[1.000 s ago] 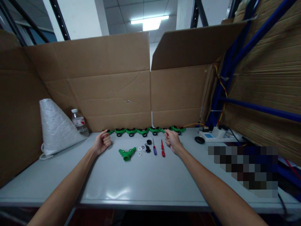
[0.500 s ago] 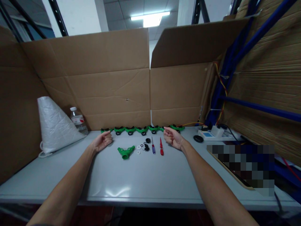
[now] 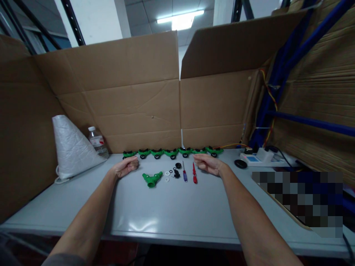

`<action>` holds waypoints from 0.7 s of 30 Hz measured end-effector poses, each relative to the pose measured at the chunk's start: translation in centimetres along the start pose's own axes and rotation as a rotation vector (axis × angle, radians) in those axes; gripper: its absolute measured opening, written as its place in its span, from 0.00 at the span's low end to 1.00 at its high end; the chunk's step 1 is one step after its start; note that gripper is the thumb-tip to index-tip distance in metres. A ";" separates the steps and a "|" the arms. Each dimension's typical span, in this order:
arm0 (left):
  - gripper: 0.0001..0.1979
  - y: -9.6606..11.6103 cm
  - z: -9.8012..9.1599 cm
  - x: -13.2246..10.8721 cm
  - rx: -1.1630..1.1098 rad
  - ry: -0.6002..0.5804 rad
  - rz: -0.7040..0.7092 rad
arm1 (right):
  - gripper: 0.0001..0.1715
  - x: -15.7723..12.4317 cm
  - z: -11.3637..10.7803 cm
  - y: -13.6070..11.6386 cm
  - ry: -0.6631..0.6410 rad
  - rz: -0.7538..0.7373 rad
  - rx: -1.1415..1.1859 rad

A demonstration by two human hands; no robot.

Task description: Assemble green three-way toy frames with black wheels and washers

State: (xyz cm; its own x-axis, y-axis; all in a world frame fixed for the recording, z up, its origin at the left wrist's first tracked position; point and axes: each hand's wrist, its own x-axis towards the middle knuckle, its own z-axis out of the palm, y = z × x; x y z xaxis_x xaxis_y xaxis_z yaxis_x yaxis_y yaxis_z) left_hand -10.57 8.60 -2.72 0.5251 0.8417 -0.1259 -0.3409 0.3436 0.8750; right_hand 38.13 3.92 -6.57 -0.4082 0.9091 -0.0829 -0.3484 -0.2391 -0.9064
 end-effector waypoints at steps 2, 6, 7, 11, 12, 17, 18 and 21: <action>0.21 0.1 -0.1 0.1 0.015 -0.013 -0.020 | 0.35 0.0 -0.1 0.0 -0.010 0.011 -0.010; 0.21 0.2 -0.2 0.2 0.041 -0.040 -0.057 | 0.35 0.3 -0.2 -0.2 -0.030 0.044 -0.030; 0.21 0.3 -0.3 0.3 0.046 -0.046 -0.064 | 0.35 0.4 -0.3 -0.2 -0.034 0.051 -0.032; 0.21 0.4 -0.4 0.5 0.060 -0.065 -0.084 | 0.34 0.5 -0.5 -0.3 -0.045 0.061 -0.034; 0.21 0.4 -0.4 0.5 0.063 -0.069 -0.090 | 0.34 0.6 -0.5 -0.3 -0.047 0.062 -0.034; 0.22 0.6 -0.2 0.5 0.081 -0.085 -0.109 | 0.34 0.6 -0.6 -0.3 -0.059 0.065 -0.033; 0.22 0.6 -0.2 0.5 0.085 -0.085 -0.111 | 0.34 0.6 -0.5 -0.3 -0.061 0.065 -0.034; 0.22 0.8 -0.1 0.6 0.099 -0.083 -0.122 | 0.34 0.6 -0.4 -0.3 -0.060 0.066 -0.037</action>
State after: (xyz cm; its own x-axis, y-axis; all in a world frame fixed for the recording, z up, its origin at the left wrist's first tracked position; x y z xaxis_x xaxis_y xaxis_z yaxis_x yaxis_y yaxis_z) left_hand -10.57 9.41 -2.19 0.6217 0.7576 -0.1986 -0.1946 0.3950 0.8978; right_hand 38.34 4.66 -6.46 -0.4796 0.8694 -0.1189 -0.2884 -0.2842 -0.9144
